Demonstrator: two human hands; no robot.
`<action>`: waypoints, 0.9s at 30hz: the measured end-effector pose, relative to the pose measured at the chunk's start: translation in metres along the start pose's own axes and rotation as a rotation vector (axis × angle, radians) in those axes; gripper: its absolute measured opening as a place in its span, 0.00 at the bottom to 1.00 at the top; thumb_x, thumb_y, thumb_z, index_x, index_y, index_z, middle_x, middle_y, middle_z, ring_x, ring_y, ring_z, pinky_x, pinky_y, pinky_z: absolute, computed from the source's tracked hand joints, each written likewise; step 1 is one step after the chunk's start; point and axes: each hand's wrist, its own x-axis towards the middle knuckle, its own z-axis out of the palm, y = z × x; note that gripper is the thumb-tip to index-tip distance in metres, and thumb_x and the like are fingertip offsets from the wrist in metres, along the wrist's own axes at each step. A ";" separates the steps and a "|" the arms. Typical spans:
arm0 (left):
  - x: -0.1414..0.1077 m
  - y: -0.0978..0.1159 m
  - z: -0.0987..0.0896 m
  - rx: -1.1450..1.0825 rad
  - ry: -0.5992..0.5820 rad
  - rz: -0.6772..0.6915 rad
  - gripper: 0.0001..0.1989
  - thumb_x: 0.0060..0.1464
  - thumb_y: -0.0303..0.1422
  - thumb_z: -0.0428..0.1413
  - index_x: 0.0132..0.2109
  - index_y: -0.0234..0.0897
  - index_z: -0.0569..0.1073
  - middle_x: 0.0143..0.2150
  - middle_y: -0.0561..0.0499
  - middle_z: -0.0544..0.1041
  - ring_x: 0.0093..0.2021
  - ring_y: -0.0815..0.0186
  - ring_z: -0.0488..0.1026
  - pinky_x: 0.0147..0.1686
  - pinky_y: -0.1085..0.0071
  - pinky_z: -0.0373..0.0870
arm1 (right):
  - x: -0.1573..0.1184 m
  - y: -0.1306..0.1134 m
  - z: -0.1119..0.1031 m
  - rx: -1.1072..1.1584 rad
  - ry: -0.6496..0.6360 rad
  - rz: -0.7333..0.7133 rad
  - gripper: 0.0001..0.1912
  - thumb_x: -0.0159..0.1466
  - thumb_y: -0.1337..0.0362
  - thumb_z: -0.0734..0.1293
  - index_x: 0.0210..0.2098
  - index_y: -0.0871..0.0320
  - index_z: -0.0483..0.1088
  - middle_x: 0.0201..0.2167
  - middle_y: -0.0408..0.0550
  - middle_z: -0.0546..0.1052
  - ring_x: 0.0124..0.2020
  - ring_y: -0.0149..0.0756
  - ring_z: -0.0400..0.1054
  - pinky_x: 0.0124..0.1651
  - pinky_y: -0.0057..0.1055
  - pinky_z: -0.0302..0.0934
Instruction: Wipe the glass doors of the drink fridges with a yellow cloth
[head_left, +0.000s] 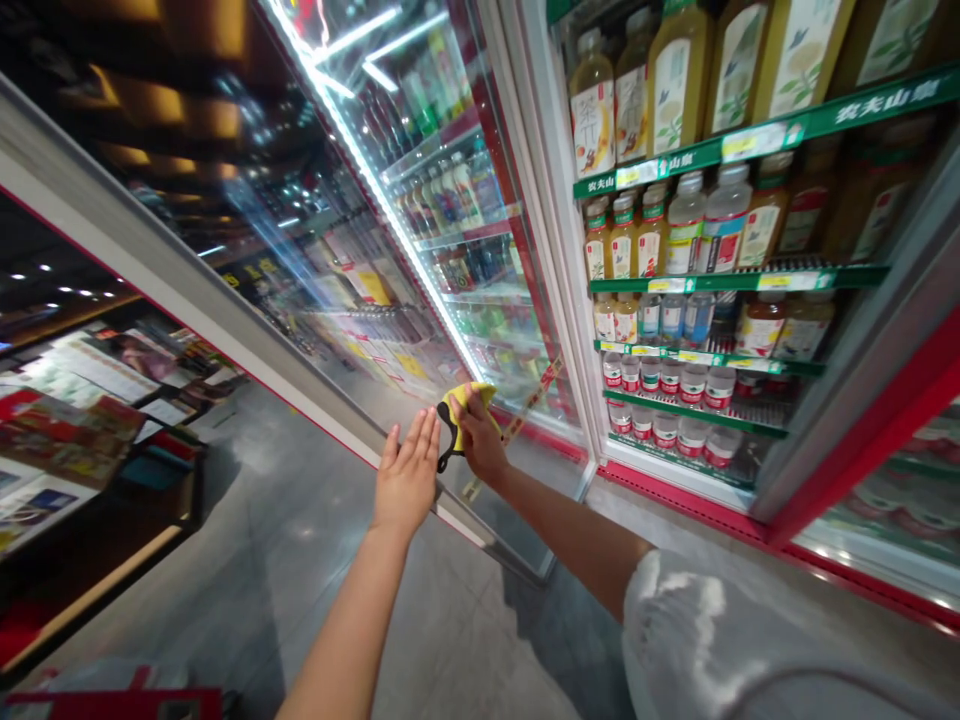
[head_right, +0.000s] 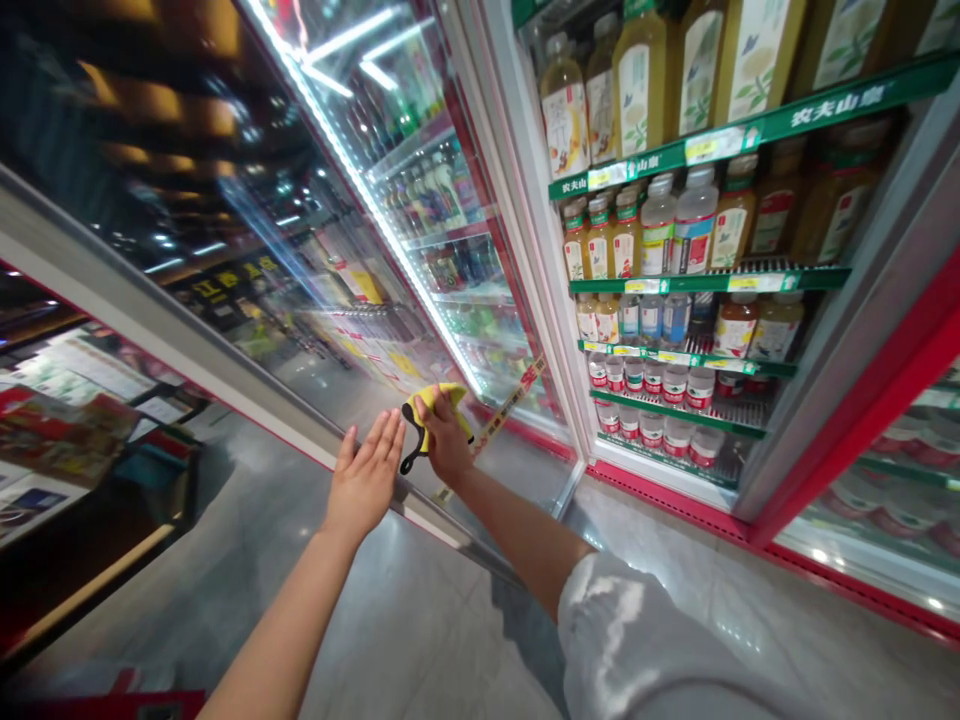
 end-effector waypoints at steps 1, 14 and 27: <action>0.001 -0.005 0.002 -0.001 0.000 0.007 0.33 0.64 0.22 0.39 0.75 0.35 0.50 0.74 0.43 0.55 0.75 0.59 0.55 0.75 0.50 0.44 | 0.005 0.000 0.000 0.016 -0.015 -0.021 0.26 0.71 0.70 0.56 0.65 0.54 0.69 0.69 0.51 0.67 0.75 0.42 0.49 0.75 0.50 0.48; 0.009 -0.086 0.049 -0.015 0.132 0.114 0.36 0.64 0.21 0.40 0.77 0.38 0.46 0.74 0.45 0.59 0.74 0.63 0.57 0.76 0.56 0.38 | 0.060 0.092 0.003 -0.120 0.200 0.110 0.29 0.66 0.74 0.57 0.63 0.55 0.71 0.63 0.53 0.71 0.71 0.47 0.58 0.69 0.49 0.60; 0.020 -0.122 0.088 -0.066 0.177 0.145 0.36 0.65 0.20 0.40 0.77 0.38 0.46 0.74 0.45 0.58 0.76 0.65 0.47 0.76 0.54 0.27 | 0.037 0.068 0.066 -0.273 0.258 0.043 0.27 0.56 0.77 0.61 0.51 0.55 0.77 0.46 0.52 0.72 0.50 0.44 0.65 0.57 0.46 0.65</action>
